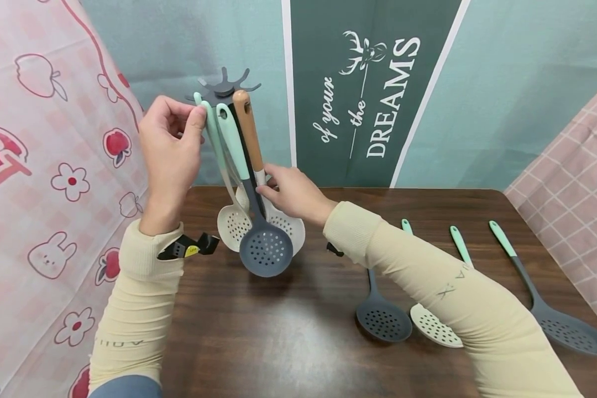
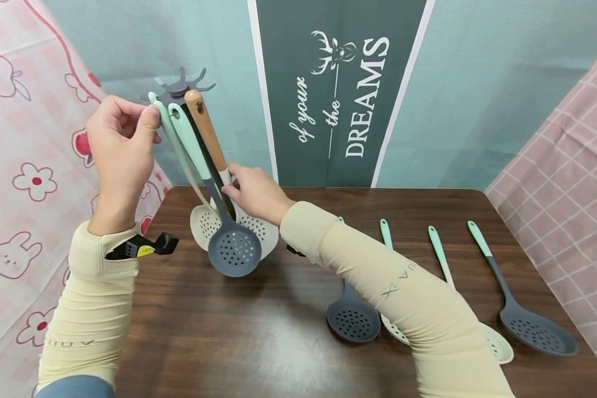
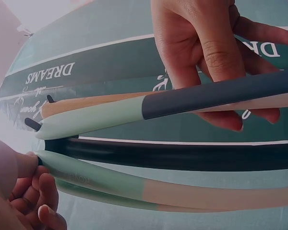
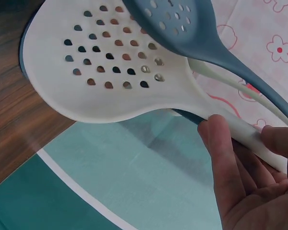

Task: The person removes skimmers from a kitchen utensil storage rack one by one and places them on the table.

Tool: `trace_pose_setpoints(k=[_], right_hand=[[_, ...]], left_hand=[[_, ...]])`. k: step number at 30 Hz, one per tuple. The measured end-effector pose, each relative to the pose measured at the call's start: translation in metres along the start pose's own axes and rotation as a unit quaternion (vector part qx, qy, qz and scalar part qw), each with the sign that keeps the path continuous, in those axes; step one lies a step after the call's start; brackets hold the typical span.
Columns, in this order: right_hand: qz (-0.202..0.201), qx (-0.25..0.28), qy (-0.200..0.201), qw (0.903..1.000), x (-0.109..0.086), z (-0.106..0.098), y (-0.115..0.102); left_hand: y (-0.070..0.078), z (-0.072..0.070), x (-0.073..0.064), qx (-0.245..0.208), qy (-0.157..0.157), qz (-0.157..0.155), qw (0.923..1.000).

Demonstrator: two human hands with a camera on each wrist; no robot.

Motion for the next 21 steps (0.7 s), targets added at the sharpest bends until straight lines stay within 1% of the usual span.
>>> trace_pose_setpoints(k=[5,14,17,21], right_hand=[[0.003,-0.002,0.012,0.9999,0.000,-0.006,0.004],[0.008,-0.003,0.022,0.9997,0.002,-0.013,0.009],[0.003,-0.004,0.020,0.9998,0.002,-0.015,0.008],[-0.007,-0.010,0.030,0.9995,0.003,-0.020,0.005]], left_hand=[[0.001,0.000,0.000,0.001,-0.003,0.003,1.0000],[0.000,0.000,0.000,-0.006,-0.001,-0.002,1.0000],[-0.001,0.000,0.001,-0.004,0.000,-0.002,1.0000],[-0.001,0.000,0.001,-0.004,0.000,-0.003,1.0000]])
Point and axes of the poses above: each hand's wrist, its own x-axis towards the middle knuckle, its own z-axis out of the palm, y = z × x, the point moved 8 cm from there along x, towards the middle knuckle, and after that the axes turned 12 degrees about y, right-handed, at the moved point
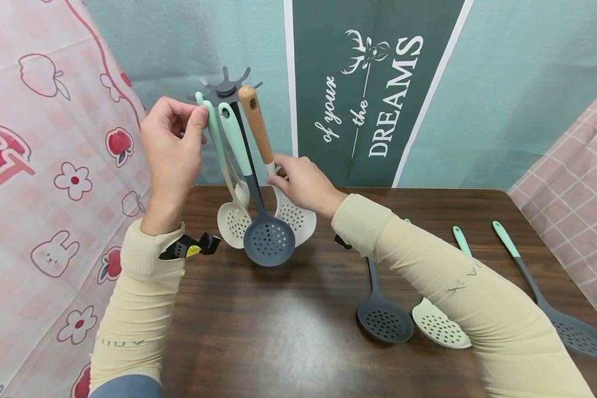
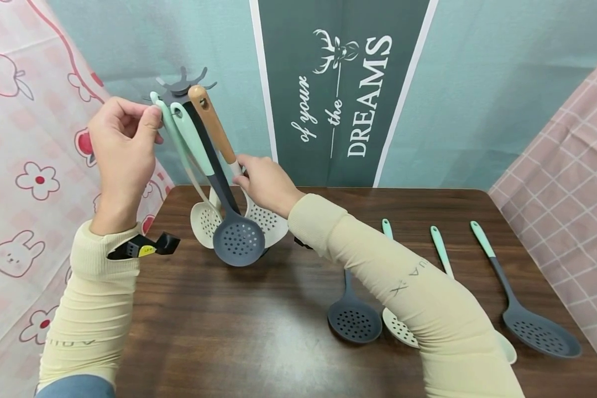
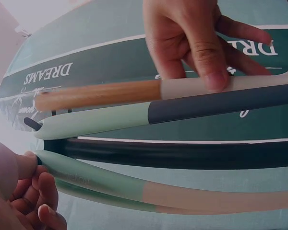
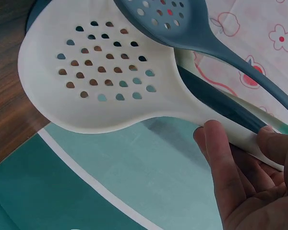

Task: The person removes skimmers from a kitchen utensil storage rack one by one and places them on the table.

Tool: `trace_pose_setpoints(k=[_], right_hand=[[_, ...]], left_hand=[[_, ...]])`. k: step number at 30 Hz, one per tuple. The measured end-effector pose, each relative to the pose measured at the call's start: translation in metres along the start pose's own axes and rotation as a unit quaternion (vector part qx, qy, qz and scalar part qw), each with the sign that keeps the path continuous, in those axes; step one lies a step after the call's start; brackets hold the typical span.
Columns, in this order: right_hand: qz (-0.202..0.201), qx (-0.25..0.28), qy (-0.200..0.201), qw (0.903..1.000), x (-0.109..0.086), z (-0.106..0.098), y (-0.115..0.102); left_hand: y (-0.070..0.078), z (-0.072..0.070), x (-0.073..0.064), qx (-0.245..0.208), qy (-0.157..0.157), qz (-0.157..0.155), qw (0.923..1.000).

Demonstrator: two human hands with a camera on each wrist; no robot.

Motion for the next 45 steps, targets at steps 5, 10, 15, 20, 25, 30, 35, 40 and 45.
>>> trace_pose_setpoints(k=[5,10,15,20,25,30,35,40,45], right_hand=[[-0.002,0.003,0.009,1.0000,0.000,-0.007,0.000],[0.003,-0.002,0.016,0.9999,0.000,-0.013,0.003],[0.013,-0.003,0.022,0.9997,-0.001,-0.024,0.007],[0.018,0.007,0.028,0.9994,-0.002,-0.033,0.010],[0.020,0.009,0.036,0.9991,-0.002,-0.042,0.015],[0.030,0.008,0.040,0.9987,-0.001,-0.051,0.020],[0.035,-0.004,0.043,0.9984,-0.001,-0.059,0.023],[0.044,-0.010,0.045,0.9980,-0.001,-0.067,0.027],[0.063,-0.001,0.043,0.9971,-0.002,-0.073,0.031]], left_hand=[[0.001,0.001,0.000,-0.003,-0.001,-0.002,1.0000],[0.001,0.000,-0.001,-0.001,0.000,-0.002,1.0000],[0.002,0.000,-0.001,0.004,-0.001,0.000,1.0000],[0.002,0.000,-0.001,0.006,-0.003,0.001,1.0000],[0.002,0.000,-0.001,0.004,-0.002,-0.001,1.0000],[0.002,0.001,-0.001,-0.001,0.001,-0.002,1.0000],[0.003,0.001,-0.001,0.001,0.001,0.000,1.0000],[0.002,0.001,-0.001,0.001,0.002,0.000,1.0000],[0.002,0.001,-0.001,0.003,0.002,0.000,1.0000]])
Point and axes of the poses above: each hand's wrist, its own x-axis towards the middle knuckle, its own z-axis out of the palm, y = z × x, the point moved 8 cm from there along x, towards the middle knuckle, and after that the axes turned 12 degrees about y, right-handed, at the moved point
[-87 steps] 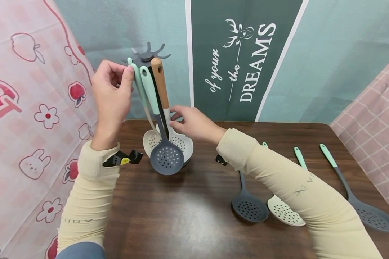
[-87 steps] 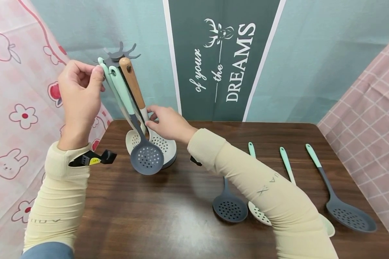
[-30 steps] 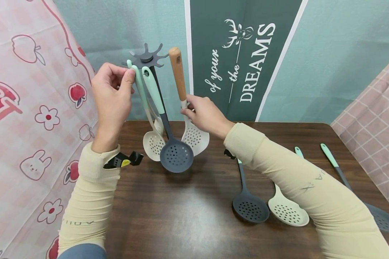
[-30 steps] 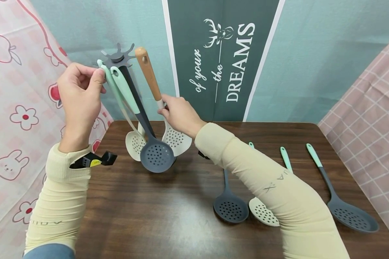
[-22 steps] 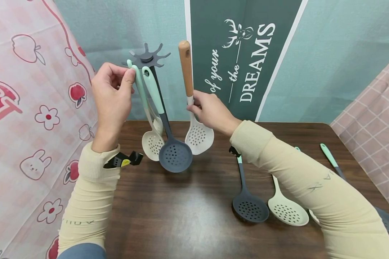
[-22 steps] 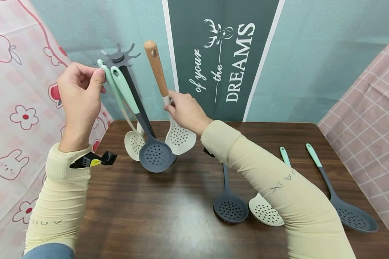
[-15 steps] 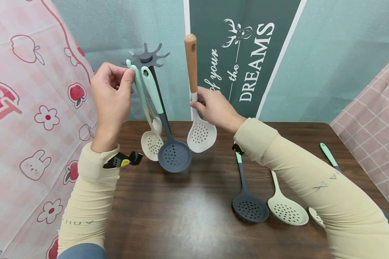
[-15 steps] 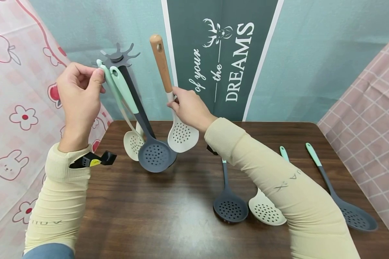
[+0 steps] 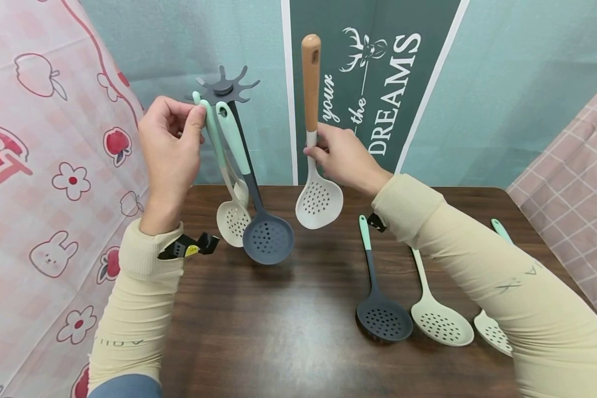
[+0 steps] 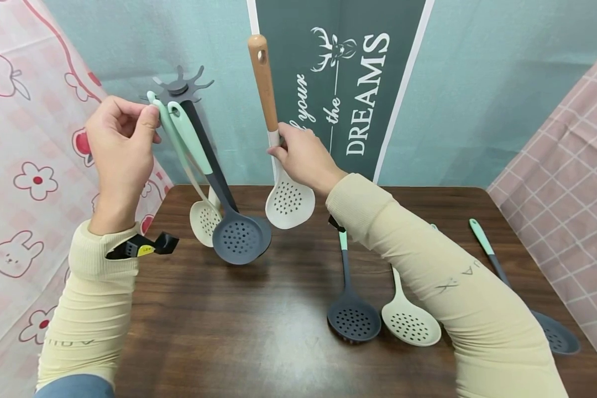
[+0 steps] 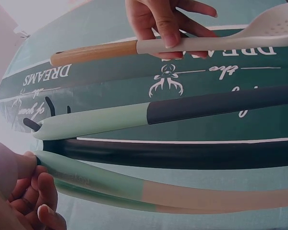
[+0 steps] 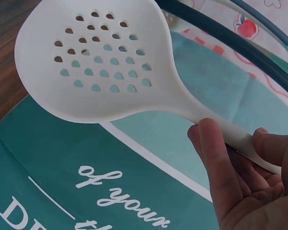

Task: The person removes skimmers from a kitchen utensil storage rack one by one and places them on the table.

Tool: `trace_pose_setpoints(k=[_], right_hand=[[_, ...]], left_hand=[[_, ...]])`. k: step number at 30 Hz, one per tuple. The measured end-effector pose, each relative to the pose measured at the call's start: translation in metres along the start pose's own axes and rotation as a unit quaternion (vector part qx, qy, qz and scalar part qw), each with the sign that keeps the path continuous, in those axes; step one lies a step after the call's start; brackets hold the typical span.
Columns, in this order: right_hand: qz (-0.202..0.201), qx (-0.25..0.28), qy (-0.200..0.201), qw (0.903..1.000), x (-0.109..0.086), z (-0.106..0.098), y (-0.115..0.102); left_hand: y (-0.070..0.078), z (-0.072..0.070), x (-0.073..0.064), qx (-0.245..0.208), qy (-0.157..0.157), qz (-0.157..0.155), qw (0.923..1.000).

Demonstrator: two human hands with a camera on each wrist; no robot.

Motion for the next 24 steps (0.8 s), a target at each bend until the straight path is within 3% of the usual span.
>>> trace_pose_setpoints(k=[14,24], right_hand=[[0.020,-0.022,0.012,0.9995,0.001,-0.017,0.010],[0.037,-0.030,0.009,0.9988,0.000,-0.016,0.019]], left_hand=[[0.001,-0.001,0.000,0.000,0.000,0.002,1.0000],[0.000,0.000,-0.001,0.001,0.000,0.002,1.0000]])
Point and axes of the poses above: each hand's wrist, its own x-axis towards the middle knuckle, its own z-axis out of the palm, y = z × x, the point moved 8 cm from there along x, towards the middle knuckle, and after that the axes turned 12 degrees about y, right-handed, at the moved point
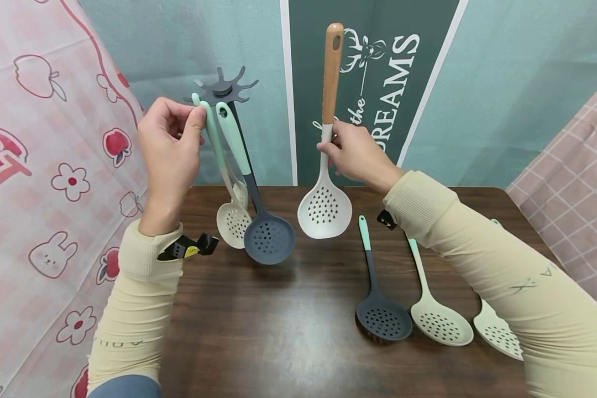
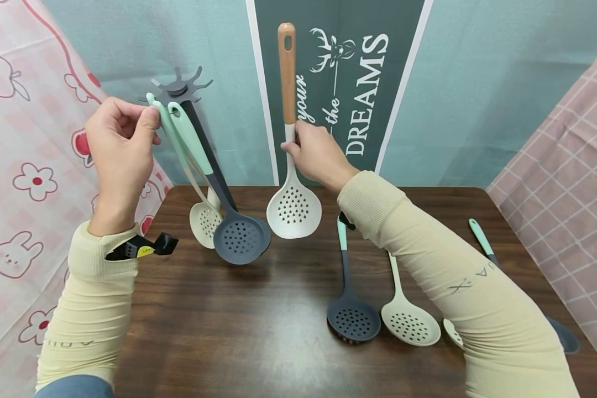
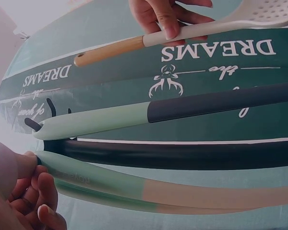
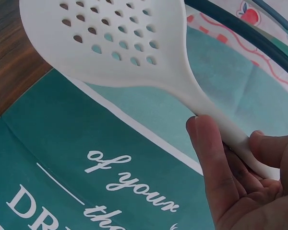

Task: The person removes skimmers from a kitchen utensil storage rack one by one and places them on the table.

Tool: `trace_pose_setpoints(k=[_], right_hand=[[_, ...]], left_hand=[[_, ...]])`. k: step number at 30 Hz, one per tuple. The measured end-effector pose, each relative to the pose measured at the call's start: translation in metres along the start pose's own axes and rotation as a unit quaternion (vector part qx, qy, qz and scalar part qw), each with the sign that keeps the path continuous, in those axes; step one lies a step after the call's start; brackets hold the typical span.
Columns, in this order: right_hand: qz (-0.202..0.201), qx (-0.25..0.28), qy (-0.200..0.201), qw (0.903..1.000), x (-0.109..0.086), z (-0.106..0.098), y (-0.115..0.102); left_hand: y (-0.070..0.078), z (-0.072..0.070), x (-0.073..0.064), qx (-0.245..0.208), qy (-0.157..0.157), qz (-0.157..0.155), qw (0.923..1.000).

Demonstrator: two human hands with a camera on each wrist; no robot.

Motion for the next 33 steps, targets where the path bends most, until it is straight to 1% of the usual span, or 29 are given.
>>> trace_pose_setpoints(k=[8,14,18,25,33], right_hand=[[0.015,0.003,-0.012,0.9998,-0.001,0.007,0.010],[0.036,0.005,-0.037,0.9987,-0.002,0.020,0.022],[0.063,0.017,-0.056,0.9963,-0.004,0.031,0.032],[0.121,0.037,-0.095,0.9874,-0.009,0.051,0.051],[0.169,0.055,-0.139,0.9742,-0.020,0.075,0.072]], left_hand=[[-0.001,-0.001,0.000,0.000,0.001,-0.001,1.0000],[-0.001,0.000,0.001,-0.006,-0.002,0.000,1.0000],[-0.002,0.000,0.001,-0.009,-0.003,-0.002,1.0000],[-0.002,0.000,0.001,-0.011,-0.003,-0.003,0.9999],[-0.002,0.000,0.001,-0.015,-0.002,-0.004,0.9999]])
Point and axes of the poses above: each hand's wrist, its own x-axis towards the middle knuckle, its own z-axis out of the palm, y = z × x, the point moved 8 cm from there along x, towards the middle knuckle, and after that the axes turned 12 degrees about y, right-handed, at the moved point
